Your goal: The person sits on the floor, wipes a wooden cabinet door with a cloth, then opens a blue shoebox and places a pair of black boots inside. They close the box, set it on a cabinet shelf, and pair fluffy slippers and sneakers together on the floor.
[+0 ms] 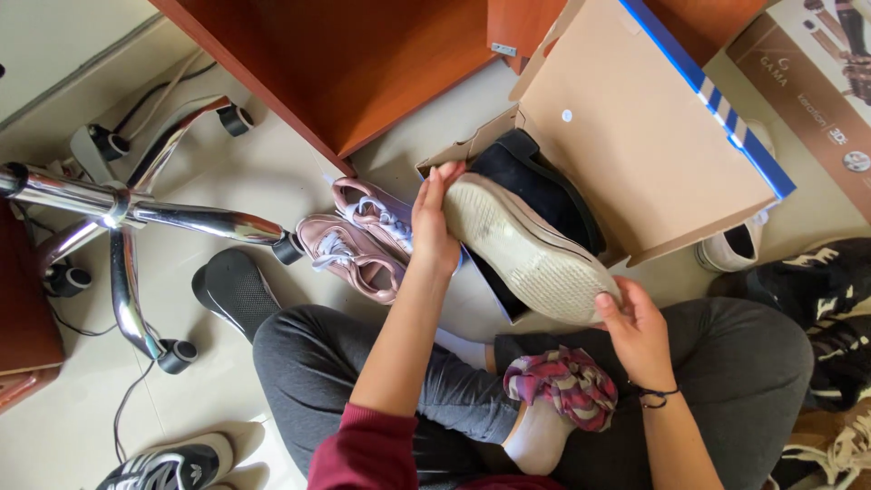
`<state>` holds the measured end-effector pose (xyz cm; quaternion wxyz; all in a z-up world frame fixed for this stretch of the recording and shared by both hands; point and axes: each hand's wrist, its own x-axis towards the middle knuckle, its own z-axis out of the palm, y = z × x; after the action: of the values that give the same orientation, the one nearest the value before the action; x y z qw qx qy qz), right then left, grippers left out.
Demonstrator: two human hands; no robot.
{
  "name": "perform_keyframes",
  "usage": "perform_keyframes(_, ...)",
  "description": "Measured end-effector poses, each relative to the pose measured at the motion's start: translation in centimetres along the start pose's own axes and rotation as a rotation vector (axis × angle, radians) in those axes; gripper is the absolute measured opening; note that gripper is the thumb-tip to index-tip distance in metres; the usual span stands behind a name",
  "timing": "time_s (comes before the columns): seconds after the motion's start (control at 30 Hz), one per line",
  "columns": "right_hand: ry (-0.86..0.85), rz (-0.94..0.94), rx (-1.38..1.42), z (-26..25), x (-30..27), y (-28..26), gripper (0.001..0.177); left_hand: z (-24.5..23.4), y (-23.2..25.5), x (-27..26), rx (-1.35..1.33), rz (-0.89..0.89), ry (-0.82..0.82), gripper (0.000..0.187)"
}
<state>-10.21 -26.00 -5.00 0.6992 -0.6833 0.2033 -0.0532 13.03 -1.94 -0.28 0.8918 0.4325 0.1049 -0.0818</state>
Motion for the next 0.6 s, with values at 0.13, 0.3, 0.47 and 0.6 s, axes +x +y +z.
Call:
perform_keyframes(0.13, 0.067, 0.033, -0.458, 2.2, 0.5, -2.0, 0.036, -0.7, -3.8, 4.5, 0.118, -0.03, -0.058, 0.041)
perform_keyframes(0.3, -0.009, -0.001, -0.514, 5.2, 2.1, -4.4, 0.04, -0.7, -3.8, 7.1, 0.682, 0.042, -0.137, 0.042)
perform_keyframes(0.47, -0.068, -0.053, -0.627, 6.3, 4.2, -4.7, 0.036, -4.0, -5.0, 9.4, 0.842, 0.137, -0.067, 0.042)
perform_keyframes(0.6, -0.223, -0.119, -0.697, 7.1, 5.8, -5.3, 0.04, -3.8, -3.7, 8.8, 1.116, 0.275, -0.019, 0.043)
